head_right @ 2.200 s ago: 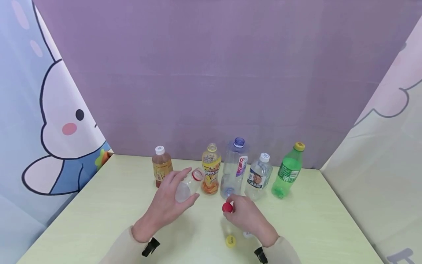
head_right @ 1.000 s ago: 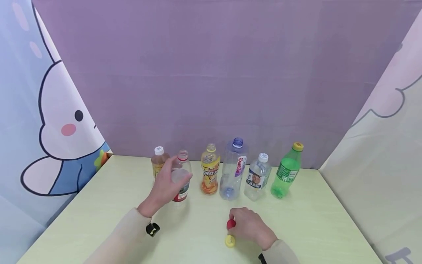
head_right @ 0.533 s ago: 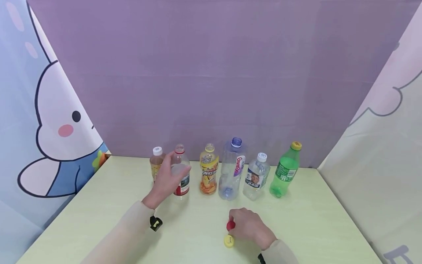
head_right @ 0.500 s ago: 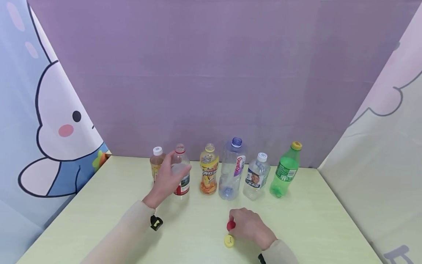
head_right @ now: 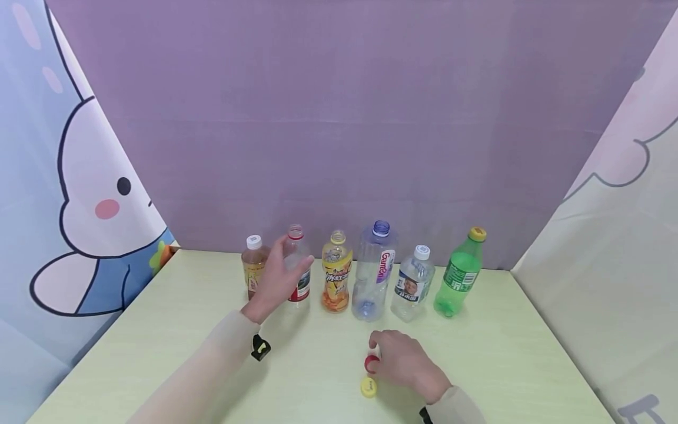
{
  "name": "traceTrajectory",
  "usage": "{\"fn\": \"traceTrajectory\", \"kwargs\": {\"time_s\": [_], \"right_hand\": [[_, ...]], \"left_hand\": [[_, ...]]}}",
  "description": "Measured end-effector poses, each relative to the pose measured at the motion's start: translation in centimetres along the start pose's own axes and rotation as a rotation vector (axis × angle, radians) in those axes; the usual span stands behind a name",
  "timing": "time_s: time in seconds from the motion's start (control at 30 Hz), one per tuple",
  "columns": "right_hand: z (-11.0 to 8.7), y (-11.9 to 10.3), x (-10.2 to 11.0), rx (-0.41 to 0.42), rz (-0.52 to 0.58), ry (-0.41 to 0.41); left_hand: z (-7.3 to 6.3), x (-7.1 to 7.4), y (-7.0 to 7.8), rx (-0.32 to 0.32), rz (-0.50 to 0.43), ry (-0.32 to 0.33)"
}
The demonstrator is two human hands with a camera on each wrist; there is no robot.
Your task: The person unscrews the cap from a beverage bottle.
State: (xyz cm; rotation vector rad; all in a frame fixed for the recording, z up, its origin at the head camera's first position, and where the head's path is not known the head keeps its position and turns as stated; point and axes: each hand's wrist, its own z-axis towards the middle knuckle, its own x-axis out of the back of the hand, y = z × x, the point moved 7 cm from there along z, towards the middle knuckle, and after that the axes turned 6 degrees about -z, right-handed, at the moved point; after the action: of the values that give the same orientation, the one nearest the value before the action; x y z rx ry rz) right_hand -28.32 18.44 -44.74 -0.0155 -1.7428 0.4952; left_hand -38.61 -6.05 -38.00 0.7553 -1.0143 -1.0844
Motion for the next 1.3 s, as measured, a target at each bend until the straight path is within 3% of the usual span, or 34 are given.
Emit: {"fn": "traceTrajectory", "kwargs": {"time_s": [0.37, 0.8, 1.13, 1.3], "right_hand": [[-0.5, -0.7, 2.7, 0.016, 0.037, 0.121], [-1.3, 0.3, 7.0, 0.010, 0.130, 0.393], [-3.2, 1.2, 11.0, 0.059, 0.164, 0.689], [-3.9, 2.8, 12.9, 0.030, 0.185, 0.841]], "left_hand": [[0.1, -0.4, -0.8, 0.020, -0.002, -0.006], [0.5, -0.3, -1.6, 0.031, 0.004, -0.015], [0.5, -0.5, -2.0, 0.022, 0.042, -0.023], [0.6, -0.6, -2.1, 0.017, 0.039, -0.020]]}}
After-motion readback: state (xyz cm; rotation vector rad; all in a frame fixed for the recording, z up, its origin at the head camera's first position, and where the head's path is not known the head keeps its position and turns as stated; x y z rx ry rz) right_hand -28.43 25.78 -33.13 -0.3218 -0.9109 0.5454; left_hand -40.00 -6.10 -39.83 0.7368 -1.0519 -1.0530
